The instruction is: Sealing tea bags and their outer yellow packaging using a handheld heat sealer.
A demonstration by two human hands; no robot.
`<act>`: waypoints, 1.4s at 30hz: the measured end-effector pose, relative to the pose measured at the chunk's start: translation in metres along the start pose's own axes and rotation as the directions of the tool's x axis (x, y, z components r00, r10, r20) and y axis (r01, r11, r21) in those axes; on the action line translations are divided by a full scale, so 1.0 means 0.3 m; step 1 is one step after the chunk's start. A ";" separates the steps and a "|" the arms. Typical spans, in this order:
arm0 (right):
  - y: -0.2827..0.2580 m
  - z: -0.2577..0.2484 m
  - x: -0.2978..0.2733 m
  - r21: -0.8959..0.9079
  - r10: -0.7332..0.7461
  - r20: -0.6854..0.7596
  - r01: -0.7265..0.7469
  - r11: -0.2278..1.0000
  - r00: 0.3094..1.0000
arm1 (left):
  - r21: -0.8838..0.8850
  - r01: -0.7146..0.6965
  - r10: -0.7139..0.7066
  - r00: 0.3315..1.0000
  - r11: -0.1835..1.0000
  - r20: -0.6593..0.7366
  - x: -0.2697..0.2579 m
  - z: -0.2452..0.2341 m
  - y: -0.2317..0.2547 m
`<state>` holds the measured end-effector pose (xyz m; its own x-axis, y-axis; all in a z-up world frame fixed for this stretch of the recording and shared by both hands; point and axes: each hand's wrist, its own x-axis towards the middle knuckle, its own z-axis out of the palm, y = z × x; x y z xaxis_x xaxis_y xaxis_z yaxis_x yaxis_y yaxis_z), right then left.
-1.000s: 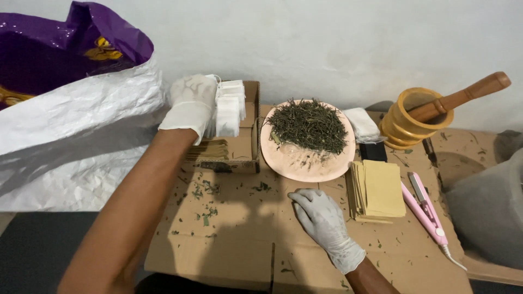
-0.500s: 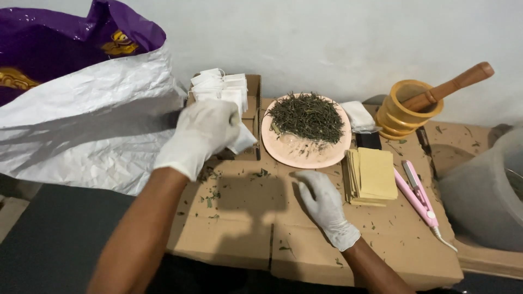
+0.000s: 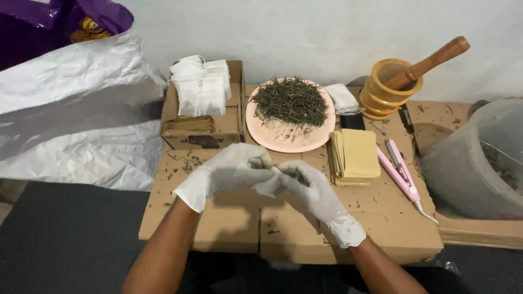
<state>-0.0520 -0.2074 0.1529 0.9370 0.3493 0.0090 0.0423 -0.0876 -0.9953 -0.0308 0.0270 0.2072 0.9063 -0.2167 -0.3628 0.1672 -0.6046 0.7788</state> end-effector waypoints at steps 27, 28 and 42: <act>0.082 0.002 -0.018 -0.457 -0.016 -0.205 -0.082 0.886 0.979 | -0.578 -0.589 0.138 0.758 0.565 -0.638 -0.007 0.452 -0.169; 0.075 0.003 -0.019 -0.470 -0.035 -0.198 -0.064 0.880 0.980 | -0.580 -0.578 0.136 0.765 0.574 -0.629 -0.008 0.446 -0.163; 0.008 -0.650 -0.006 -0.850 -0.217 -0.446 -0.337 0.404 0.868 | -0.182 -0.577 0.389 0.719 0.797 -0.577 0.018 0.274 -0.230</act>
<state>0.0139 -0.3901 0.1695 0.9592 -0.0943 0.2666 -0.0033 -0.9464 -0.3229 -0.0693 0.0045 0.1094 0.9401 0.0514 0.3371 -0.3189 -0.2174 0.9225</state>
